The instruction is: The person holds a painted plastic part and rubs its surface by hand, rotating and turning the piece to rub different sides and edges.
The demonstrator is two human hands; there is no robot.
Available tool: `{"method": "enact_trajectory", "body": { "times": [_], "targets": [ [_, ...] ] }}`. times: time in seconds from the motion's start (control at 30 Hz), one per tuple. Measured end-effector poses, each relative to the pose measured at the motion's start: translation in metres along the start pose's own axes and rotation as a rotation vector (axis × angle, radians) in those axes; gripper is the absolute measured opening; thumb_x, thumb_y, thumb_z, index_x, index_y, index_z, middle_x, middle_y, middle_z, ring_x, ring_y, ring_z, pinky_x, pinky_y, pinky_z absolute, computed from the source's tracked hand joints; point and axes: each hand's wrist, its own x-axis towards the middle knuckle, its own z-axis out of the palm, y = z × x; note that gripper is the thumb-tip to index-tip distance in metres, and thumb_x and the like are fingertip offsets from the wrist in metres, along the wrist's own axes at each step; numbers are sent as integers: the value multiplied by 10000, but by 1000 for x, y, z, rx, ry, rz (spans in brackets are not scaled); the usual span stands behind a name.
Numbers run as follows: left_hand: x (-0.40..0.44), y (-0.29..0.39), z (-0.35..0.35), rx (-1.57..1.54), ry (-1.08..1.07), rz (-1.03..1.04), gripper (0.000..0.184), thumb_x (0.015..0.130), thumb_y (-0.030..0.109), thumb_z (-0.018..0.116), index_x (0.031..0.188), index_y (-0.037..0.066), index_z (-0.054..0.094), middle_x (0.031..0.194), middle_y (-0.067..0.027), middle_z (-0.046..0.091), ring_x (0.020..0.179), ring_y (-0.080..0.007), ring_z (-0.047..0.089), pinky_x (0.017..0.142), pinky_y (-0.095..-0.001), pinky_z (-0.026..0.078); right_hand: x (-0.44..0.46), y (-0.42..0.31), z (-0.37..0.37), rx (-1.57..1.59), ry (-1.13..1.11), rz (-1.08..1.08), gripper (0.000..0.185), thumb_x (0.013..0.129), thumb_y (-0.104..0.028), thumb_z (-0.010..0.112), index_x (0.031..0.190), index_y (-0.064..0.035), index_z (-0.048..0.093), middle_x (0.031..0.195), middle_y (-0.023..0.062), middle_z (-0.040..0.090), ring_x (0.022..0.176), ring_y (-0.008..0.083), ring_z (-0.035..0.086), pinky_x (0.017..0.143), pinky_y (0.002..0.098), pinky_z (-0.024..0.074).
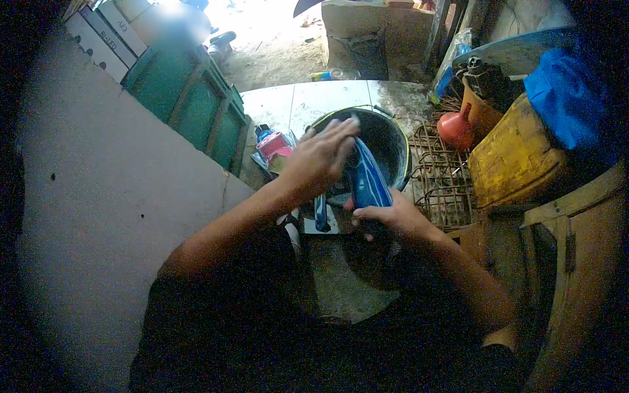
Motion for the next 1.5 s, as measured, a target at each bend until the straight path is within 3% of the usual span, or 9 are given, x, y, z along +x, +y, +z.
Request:
{"method": "enact_trajectory", "body": {
  "times": [0.17,0.37,0.5,0.7,0.87,1.1,1.23,1.43,1.5],
  "targets": [
    [-16,25,11,113,-176,413,490,996,276,493,1471,167,444,1548,-54,409,1455,-272,335,1142,-594,234,5,9,-8,31,118,-99,455,836,-95,719,1234,-40,506,997,67,650,854,163,652,638,294,532],
    [-2,-5,7,95,-43,-23,411,1030,276,433,1412,140,503,1486,-74,488,1436,-275,369,1140,-592,244,3,2,-4,4,-3,55,454,823,-78,714,1224,-25,507,1003,82,649,879,173,656,688,294,538],
    [-14,32,3,-59,-222,366,422,1020,271,479,1432,180,500,1506,-38,468,1455,-263,332,1163,-615,188,4,8,-7,29,81,10,437,815,-57,714,1205,-21,519,1002,69,653,865,165,654,728,286,534],
    [-2,-1,0,64,-86,-117,400,1040,304,412,1390,147,527,1486,-65,490,1416,-263,402,1136,-624,240,1,7,-1,-36,29,-17,313,876,-148,698,1143,-17,601,938,74,691,755,162,666,622,288,552],
    [-12,23,12,-43,-169,347,406,1024,320,453,1392,166,530,1487,-54,489,1444,-261,352,1160,-627,179,0,6,-4,25,82,64,463,832,-62,693,1251,-18,501,1046,77,649,877,174,653,799,305,538],
    [-1,2,2,46,-34,-111,377,1023,286,462,1366,165,559,1448,-44,535,1410,-258,414,1139,-672,158,-2,4,4,-55,39,-11,317,872,-145,695,1145,-8,612,926,69,683,785,153,657,649,287,555],
    [-14,28,11,-153,-151,381,367,987,244,530,1347,196,581,1433,-10,551,1415,-240,409,1146,-673,133,7,19,-7,14,194,-148,392,830,-70,709,1181,-11,546,955,64,662,865,163,662,757,288,534],
    [-2,1,-1,118,41,-156,327,1018,249,478,1311,155,587,1374,-50,592,1379,-280,451,1143,-657,143,1,3,-1,-13,1,30,368,852,-164,723,1144,18,594,931,64,683,810,163,663,727,302,540],
    [2,10,-7,-128,-117,35,334,1022,272,465,1306,154,597,1375,-47,592,1419,-288,392,1149,-651,146,-1,4,-2,-39,70,33,400,840,-117,721,1183,0,552,955,65,665,820,163,658,716,292,537]
  ]
}}
